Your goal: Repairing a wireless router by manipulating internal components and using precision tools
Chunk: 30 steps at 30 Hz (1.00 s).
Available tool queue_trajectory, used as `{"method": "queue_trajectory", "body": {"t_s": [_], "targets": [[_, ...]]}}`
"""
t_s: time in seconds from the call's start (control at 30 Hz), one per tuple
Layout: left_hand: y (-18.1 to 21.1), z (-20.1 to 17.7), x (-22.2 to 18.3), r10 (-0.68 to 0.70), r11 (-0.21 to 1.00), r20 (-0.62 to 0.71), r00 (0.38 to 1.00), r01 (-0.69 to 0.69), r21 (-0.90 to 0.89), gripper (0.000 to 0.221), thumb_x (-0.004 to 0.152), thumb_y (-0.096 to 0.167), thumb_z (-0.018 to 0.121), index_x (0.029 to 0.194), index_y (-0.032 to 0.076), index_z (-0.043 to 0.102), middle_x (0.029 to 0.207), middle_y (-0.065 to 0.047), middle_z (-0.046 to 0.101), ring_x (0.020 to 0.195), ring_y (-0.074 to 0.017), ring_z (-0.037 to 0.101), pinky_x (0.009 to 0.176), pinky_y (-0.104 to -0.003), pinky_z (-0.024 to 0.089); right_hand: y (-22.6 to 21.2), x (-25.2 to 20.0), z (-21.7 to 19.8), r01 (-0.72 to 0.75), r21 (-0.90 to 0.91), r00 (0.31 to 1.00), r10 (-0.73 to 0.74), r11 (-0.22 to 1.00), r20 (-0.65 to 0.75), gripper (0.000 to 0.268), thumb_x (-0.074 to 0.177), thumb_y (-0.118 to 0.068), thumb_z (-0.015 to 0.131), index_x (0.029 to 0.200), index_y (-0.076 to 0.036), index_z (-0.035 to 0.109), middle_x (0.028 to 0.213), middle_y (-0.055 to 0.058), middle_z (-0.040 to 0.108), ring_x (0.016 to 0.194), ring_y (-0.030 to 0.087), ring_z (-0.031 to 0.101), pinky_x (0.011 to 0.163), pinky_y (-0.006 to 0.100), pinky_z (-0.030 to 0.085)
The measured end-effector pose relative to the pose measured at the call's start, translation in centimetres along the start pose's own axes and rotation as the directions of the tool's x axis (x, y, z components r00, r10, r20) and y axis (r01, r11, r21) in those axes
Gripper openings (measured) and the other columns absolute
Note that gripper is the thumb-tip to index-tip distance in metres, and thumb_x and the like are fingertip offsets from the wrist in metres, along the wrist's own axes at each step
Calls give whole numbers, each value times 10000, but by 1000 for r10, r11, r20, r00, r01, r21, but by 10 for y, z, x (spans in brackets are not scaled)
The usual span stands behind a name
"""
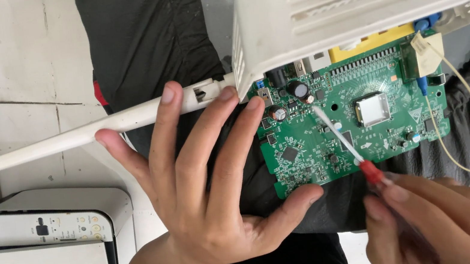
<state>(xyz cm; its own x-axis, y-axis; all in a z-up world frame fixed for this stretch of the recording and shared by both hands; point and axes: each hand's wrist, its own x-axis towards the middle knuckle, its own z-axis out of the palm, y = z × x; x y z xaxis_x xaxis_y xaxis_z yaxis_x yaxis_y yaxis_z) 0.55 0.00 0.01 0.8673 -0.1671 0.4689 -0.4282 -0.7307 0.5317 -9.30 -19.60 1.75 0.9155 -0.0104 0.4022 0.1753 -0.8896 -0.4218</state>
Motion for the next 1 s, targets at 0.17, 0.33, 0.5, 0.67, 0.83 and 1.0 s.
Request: {"method": "queue_trajectory", "body": {"t_s": [0.17, 0.33, 0.5, 0.67, 0.83, 1.0], "targets": [[0, 1, 1, 4, 1000, 1, 1000, -4, 2, 680, 931, 654, 514, 1233, 97, 761, 1272, -82, 718, 1381, -464, 528, 1210, -677, -5, 20, -8, -12, -21, 26, 996, 19, 999, 87, 175, 886, -78, 774, 995, -14, 652, 1018, 234, 727, 773, 264, 697, 694, 375, 509], [3, 0, 1, -15, 1000, 0, 1000, 15, -1, 668, 930, 645, 497, 1230, 108, 757, 1267, -79, 718, 1385, -451, 521, 1216, -679, 4, 20, 4, -26, -29, -60, 983, 40, 998, 180, 158, 919, -80, 752, 1036, 0, 683, 1085, 286, 749, 809, 328, 705, 744, 439, 527], [6, 0, 2, -56, 998, 3, 998, 56, -4, 658, 920, 640, 492, 1228, 120, 754, 1271, -70, 709, 1396, -436, 517, 1233, -678, 12, 15, 13, -30, 60, -96, 987, -44, 994, 156, 139, 986, -39, 742, 1074, 52, 686, 1110, 275, 750, 850, 303, 682, 808, 436, 538], [7, 0, 2, -54, 999, 7, 999, 54, -6, 669, 922, 644, 481, 1226, 115, 756, 1268, -73, 710, 1401, -427, 500, 1229, -673, -1, 5, 16, -32, -96, -136, 977, 119, 986, 177, 90, 1003, 2, 748, 1055, 71, 725, 1140, 293, 759, 926, 334, 695, 852, 421, 530], [6, 1, 2, -45, 999, -6, 999, 45, -2, 668, 931, 645, 470, 1212, 114, 762, 1254, -78, 716, 1387, -440, 520, 1226, -665, 8, -24, 20, -31, -221, -106, 960, 235, 970, 154, 69, 1036, 71, 696, 1095, 104, 683, 1207, 313, 724, 972, 310, 684, 900, 381, 526], [4, -3, 2, -39, 999, 10, 999, 39, 10, 658, 947, 637, 460, 1232, 122, 754, 1265, -70, 714, 1386, -441, 533, 1219, -669, 17, -13, -2, -36, -306, -153, 920, 333, 940, 205, 191, 1064, 47, 675, 1251, 83, 657, 1325, 309, 704, 1144, 376, 671, 1040, 442, 542]]}}
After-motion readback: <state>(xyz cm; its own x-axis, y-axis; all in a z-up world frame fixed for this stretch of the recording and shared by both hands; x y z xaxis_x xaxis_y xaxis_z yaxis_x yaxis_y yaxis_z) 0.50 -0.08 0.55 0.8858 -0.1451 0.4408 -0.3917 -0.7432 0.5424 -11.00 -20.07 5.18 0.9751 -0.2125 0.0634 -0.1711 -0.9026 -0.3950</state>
